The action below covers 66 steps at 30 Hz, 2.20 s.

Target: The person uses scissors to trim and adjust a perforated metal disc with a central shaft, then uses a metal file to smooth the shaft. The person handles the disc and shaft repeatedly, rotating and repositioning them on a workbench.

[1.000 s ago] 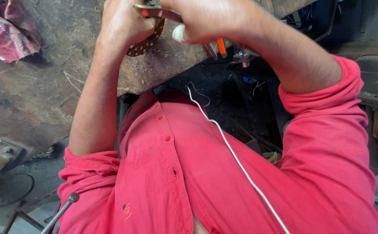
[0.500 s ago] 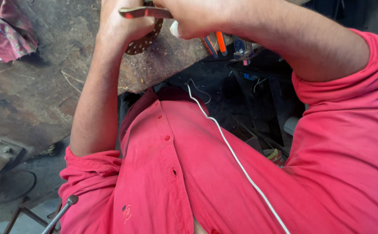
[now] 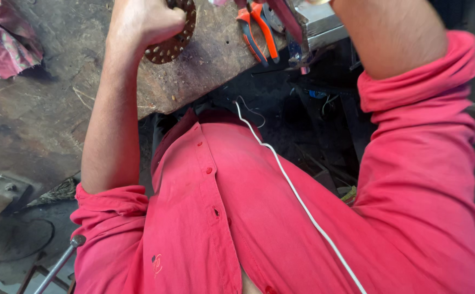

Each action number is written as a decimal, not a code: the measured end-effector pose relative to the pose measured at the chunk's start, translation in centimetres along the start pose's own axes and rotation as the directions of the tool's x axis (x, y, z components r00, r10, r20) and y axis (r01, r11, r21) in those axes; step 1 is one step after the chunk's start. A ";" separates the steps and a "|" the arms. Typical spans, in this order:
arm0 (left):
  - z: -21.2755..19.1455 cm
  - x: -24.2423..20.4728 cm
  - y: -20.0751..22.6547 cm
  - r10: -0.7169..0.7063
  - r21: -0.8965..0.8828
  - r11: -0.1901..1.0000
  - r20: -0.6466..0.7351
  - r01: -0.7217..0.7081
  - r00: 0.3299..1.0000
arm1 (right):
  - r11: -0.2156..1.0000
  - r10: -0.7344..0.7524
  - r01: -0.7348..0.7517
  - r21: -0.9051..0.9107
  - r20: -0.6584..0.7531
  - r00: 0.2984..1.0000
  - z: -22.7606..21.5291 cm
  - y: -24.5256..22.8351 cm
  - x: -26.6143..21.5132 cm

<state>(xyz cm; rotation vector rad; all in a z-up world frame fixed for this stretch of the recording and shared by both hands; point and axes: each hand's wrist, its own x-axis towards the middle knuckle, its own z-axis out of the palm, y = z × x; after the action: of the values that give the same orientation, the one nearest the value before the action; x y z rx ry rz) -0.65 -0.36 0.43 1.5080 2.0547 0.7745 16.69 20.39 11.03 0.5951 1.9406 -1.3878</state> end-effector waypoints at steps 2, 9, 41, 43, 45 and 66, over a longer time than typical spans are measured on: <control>-1.3 -1.4 0.9 0.044 -0.133 0.989 -0.192 -0.070 0.980 | 1.000 0.014 -0.014 -0.013 -0.018 1.000 -0.6 -0.2 0.4; -0.7 -3.9 4.3 -0.055 -0.440 0.877 -0.490 -0.193 0.870 | 0.987 -0.119 0.099 -0.127 -0.164 0.979 1.4 -1.3 -2.1; 1.1 -6.4 -0.2 0.079 -0.461 0.816 -0.508 -0.349 0.857 | 0.826 -0.065 0.155 0.542 -0.182 0.981 7.8 2.3 -2.3; 1.0 -6.4 -0.1 0.061 -0.456 0.831 -0.492 -0.317 0.868 | 0.841 -0.062 0.141 0.523 -0.164 0.984 8.6 2.3 -3.1; 0.9 -6.1 0.0 0.037 -0.437 0.861 -0.458 -0.262 0.888 | 0.885 -0.075 0.144 0.443 -0.169 0.983 9.4 2.0 -3.6; 2.7 -7.0 -2.3 0.054 -0.405 0.861 -0.530 -0.309 0.846 | 0.865 -0.165 0.259 0.429 -0.246 0.955 12.6 2.1 -0.8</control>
<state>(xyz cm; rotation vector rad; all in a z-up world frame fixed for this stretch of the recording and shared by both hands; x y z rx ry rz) 1.50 -7.17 -2.82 1.3140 1.8414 1.7756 21.91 9.16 7.68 0.7806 1.8794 -2.0272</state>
